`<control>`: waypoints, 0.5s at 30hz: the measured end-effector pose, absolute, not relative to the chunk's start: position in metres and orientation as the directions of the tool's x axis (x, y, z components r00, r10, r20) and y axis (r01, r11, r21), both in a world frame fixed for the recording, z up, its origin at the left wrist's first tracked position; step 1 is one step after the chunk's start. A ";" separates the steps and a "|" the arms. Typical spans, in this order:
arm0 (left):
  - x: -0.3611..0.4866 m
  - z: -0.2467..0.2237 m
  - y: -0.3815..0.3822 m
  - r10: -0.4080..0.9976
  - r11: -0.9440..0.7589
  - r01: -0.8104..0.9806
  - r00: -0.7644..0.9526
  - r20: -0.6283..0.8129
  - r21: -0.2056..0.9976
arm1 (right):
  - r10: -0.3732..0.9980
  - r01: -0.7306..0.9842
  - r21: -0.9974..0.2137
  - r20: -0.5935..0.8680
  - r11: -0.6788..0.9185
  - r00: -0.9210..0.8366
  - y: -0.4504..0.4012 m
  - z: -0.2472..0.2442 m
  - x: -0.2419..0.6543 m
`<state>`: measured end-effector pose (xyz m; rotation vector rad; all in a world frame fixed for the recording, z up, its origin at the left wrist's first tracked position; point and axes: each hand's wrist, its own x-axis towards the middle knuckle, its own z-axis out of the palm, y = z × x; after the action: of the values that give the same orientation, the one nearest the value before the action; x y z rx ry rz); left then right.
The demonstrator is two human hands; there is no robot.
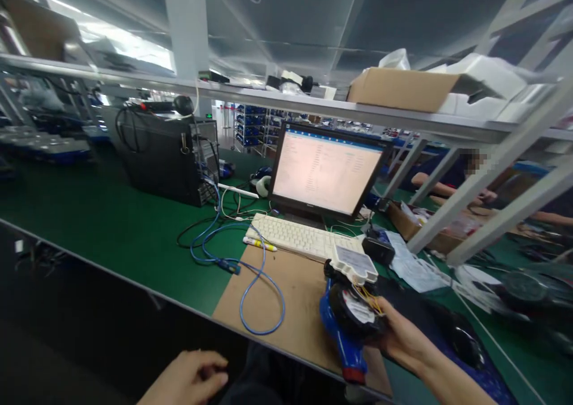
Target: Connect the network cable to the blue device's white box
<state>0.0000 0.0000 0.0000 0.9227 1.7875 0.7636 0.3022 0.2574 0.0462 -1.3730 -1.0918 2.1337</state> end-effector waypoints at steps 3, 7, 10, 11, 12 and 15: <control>-0.022 0.012 0.032 0.846 0.471 0.438 -0.470 -0.252 0.766 | 0.615 0.103 -0.740 -0.620 -0.664 -0.488 0.251 0.043 0.264; -0.037 0.021 0.079 0.701 0.611 0.550 -0.709 -0.068 0.570 | 0.632 0.088 -0.781 -0.562 -0.619 -0.533 0.248 0.031 0.240; -0.041 0.019 0.110 0.636 0.709 0.561 -0.771 -0.043 0.426 | 0.668 0.094 -0.810 -0.537 -0.579 -0.515 0.245 0.025 0.231; -0.041 0.019 0.118 0.631 0.726 0.565 -0.774 -0.052 0.392 | 0.675 0.094 -0.813 -0.535 -0.574 -0.509 0.244 0.026 0.229; -0.042 0.018 0.125 0.627 0.737 0.560 -0.776 -0.073 0.378 | 0.676 0.096 -0.814 -0.536 -0.574 -0.505 0.242 0.028 0.227; -0.046 0.018 0.139 0.596 0.757 0.483 -0.786 -0.162 0.440 | 0.652 0.142 -0.808 -0.553 -0.572 -0.519 0.241 0.038 0.224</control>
<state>-0.0455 0.1389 0.0180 0.8391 2.6625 0.5498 0.2241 0.2412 0.0376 -1.3095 -1.2251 2.1544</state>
